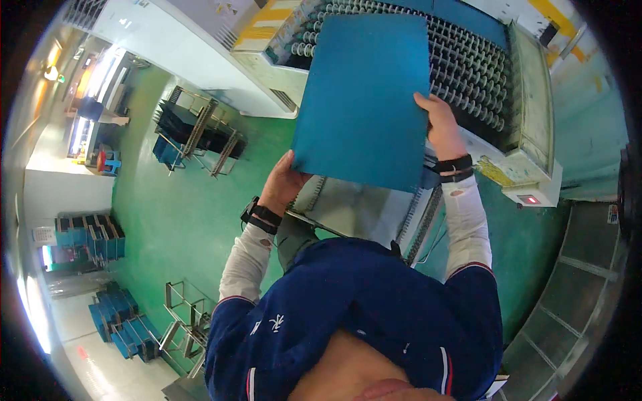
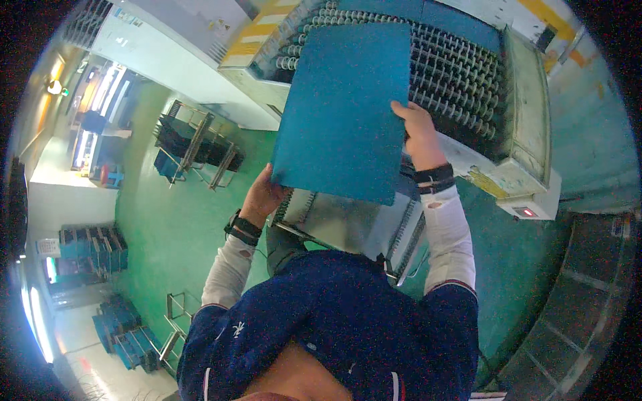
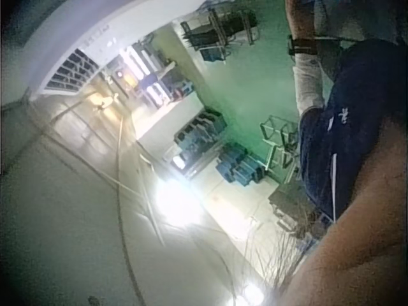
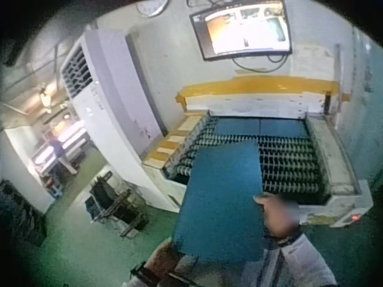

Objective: Picking up blue industrial sheets and feeding them into a roller-based machine.

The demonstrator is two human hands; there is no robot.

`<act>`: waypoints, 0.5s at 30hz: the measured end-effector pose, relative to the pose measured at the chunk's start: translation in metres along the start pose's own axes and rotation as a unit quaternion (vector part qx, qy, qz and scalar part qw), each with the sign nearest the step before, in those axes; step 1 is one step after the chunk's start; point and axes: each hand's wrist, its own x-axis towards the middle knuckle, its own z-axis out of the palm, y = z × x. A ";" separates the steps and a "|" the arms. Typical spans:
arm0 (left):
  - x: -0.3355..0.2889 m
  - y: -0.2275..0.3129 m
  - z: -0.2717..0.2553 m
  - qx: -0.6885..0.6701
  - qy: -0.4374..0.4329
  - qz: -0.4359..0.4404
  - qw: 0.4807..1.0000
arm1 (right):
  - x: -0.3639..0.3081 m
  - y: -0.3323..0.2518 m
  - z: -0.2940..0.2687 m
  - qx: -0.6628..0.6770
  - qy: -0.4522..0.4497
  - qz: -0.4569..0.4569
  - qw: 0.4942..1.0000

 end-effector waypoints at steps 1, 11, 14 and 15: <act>-0.002 0.003 0.010 -0.022 -0.005 0.006 1.000 | -0.009 -0.006 -0.003 -0.003 0.012 -0.016 1.000; 0.027 0.017 0.002 0.006 0.032 0.067 0.997 | -0.039 -0.036 -0.148 -0.158 0.173 -0.160 0.959; 0.041 0.022 -0.009 0.006 0.045 0.072 0.996 | -0.048 -0.031 -0.170 -0.264 0.271 -0.225 0.898; 0.044 0.024 -0.007 0.005 0.044 0.070 0.997 | -0.056 -0.025 -0.164 -0.316 0.299 -0.321 0.841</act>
